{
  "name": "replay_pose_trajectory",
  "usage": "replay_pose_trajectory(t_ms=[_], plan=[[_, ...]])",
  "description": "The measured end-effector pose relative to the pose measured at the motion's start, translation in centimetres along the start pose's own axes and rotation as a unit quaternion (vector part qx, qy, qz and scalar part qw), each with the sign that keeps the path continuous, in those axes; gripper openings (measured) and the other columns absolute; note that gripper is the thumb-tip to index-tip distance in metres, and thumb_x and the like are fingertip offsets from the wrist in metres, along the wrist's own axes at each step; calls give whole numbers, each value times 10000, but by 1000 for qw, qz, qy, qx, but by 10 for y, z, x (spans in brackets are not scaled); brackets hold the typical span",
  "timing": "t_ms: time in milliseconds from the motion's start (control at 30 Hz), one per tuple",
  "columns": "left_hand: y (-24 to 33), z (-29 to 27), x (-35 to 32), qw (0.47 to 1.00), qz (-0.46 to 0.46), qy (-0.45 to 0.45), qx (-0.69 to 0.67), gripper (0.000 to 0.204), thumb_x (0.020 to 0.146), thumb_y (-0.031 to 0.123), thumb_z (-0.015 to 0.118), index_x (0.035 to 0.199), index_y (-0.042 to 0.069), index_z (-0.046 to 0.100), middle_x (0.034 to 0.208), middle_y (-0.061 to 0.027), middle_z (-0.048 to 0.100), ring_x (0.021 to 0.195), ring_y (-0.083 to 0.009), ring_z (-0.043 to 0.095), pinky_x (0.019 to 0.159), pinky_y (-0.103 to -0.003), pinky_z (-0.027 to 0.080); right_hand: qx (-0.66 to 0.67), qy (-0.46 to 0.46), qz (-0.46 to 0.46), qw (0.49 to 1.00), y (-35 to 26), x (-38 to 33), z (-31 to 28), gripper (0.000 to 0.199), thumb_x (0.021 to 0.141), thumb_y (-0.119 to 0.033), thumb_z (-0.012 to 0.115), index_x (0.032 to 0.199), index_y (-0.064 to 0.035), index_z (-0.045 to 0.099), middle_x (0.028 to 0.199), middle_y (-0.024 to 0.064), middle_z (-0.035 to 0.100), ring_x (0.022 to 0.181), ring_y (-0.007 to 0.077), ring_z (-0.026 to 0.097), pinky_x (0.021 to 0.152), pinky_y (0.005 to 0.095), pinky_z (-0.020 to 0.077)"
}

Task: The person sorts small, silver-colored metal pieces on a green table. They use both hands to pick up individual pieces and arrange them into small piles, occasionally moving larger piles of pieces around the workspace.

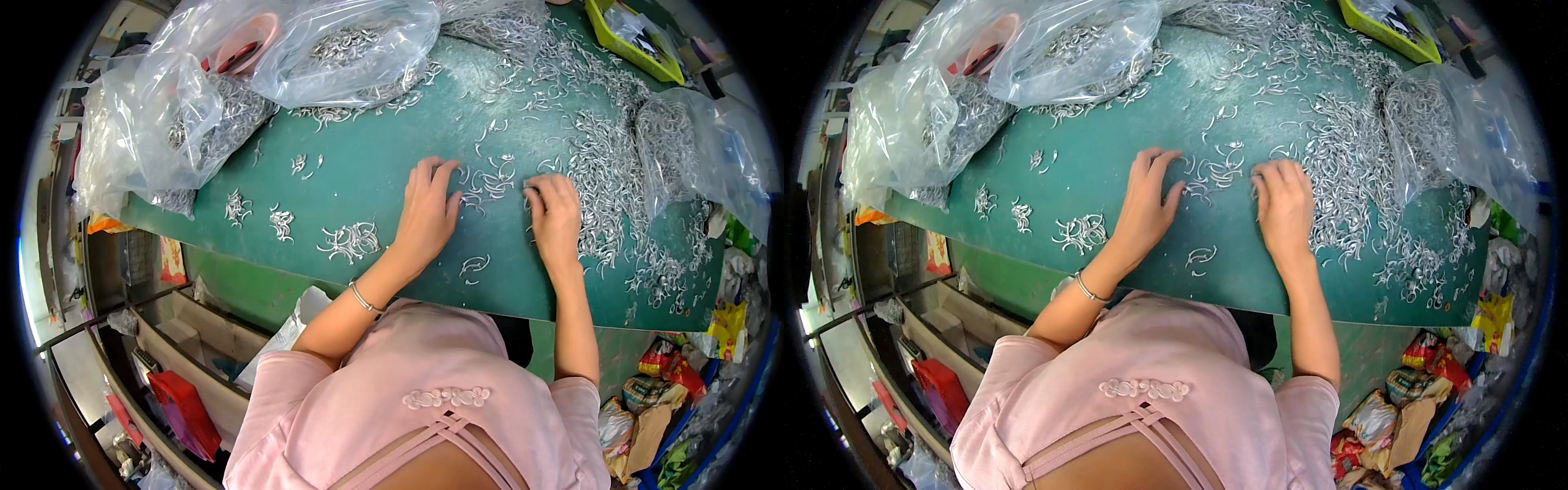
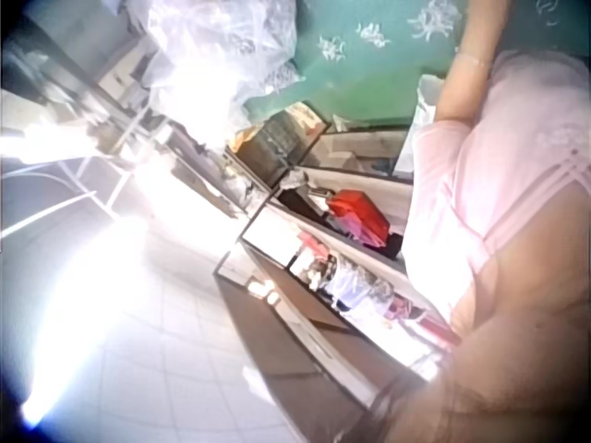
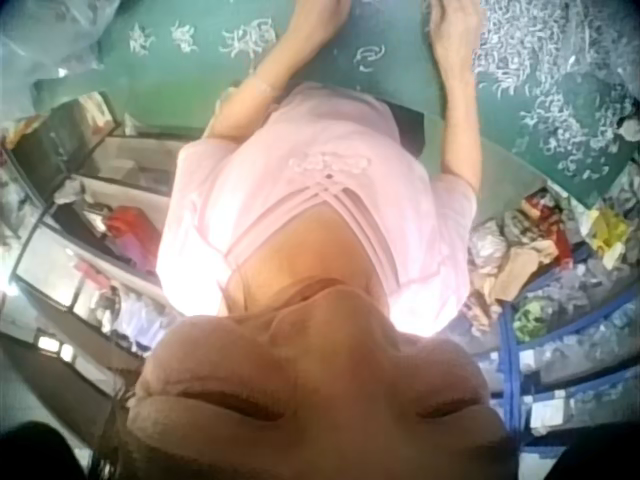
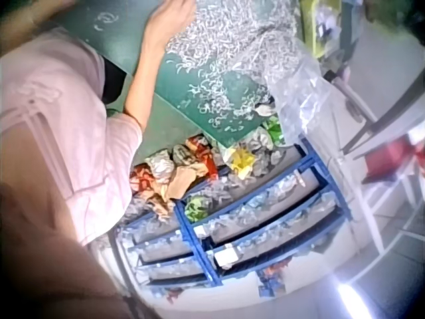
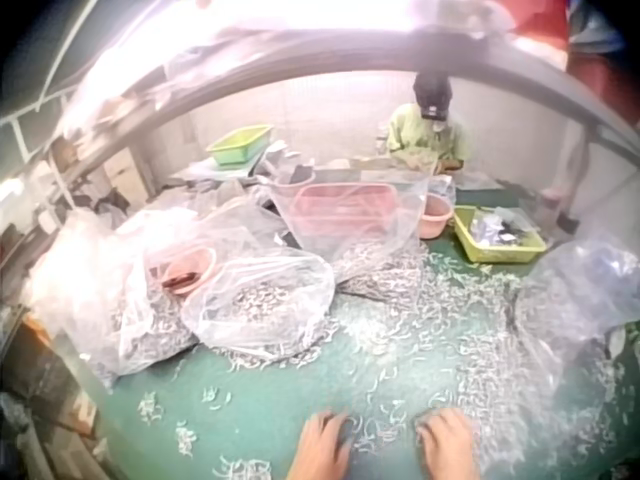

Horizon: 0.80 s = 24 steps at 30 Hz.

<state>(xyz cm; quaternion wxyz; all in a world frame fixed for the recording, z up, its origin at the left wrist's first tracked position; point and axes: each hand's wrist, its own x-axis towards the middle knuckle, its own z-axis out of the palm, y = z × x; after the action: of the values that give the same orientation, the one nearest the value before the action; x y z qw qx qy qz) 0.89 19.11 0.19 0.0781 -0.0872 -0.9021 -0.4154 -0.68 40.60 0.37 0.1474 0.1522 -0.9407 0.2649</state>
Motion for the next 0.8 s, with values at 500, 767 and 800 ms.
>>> replay_pose_trajectory(t_ms=[500, 767, 800], plan=[[3, 28, 1, 995, 37, -16, 96, 275, 824, 43, 675, 1092, 29, 616, 1033, -149, 563, 973, -350, 554, 842, -403, 467, -43, -48, 4, 998, 21, -21, -16, 470, 730, -153, 781, 1159, -65, 609, 1230, 120, 539, 1168, 323, 473, 959, 469, 358], [2, 34, 10, 995, 38, 27, 89, 99, 855, 38, 630, 950, 16, 649, 920, -180, 588, 842, -382, 594, 744, -444, 486, 81, 49, 22, 995, 45, -12, -8, 269, 694, -35, 730, 936, -32, 612, 971, 127, 572, 973, 341, 523, 842, 449, 437], [4, 33, 9, 996, 32, 28, 82, 80, 858, 40, 623, 930, 17, 651, 915, -182, 587, 846, -388, 595, 749, -455, 486, 94, 76, 16, 993, 46, -11, -7, 247, 687, -27, 715, 914, -24, 618, 938, 142, 579, 939, 357, 530, 829, 450, 450]])
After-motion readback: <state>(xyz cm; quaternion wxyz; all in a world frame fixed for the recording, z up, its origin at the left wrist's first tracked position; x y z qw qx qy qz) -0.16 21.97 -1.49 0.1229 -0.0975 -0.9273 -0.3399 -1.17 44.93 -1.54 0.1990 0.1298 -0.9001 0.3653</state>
